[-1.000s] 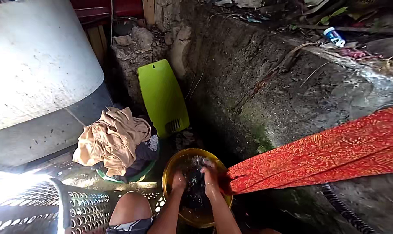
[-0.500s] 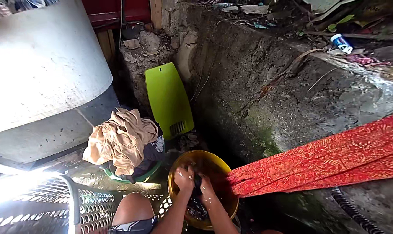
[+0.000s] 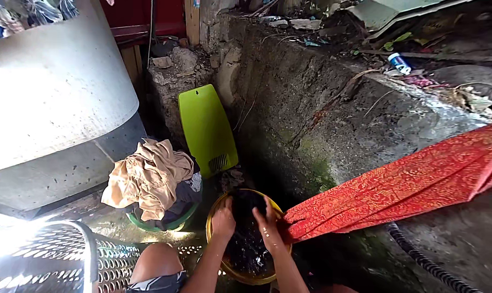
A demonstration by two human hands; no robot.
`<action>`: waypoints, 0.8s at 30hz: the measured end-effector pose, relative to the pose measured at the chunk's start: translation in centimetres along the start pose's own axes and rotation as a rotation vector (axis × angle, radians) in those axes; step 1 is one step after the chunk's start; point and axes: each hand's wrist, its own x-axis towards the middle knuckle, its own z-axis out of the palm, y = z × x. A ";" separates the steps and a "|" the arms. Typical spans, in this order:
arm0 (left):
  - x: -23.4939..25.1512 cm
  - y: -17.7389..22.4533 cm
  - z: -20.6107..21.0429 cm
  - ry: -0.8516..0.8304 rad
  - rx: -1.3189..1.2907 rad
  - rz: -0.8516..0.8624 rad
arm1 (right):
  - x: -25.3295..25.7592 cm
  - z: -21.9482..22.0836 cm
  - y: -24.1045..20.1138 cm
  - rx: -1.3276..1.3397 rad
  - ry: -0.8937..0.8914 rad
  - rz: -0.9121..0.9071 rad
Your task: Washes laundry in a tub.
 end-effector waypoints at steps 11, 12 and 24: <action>-3.7 -1.6 3.0 -0.645 0.484 -0.034 | -3.4 2.4 4.9 -1.090 -0.498 0.323; -3.9 -1.3 2.6 -0.646 0.467 -0.070 | -2.9 2.0 3.2 -0.993 -0.477 0.276; -7.6 5.1 3.2 0.480 -0.676 0.364 | -1.9 2.7 -1.0 0.920 0.007 0.406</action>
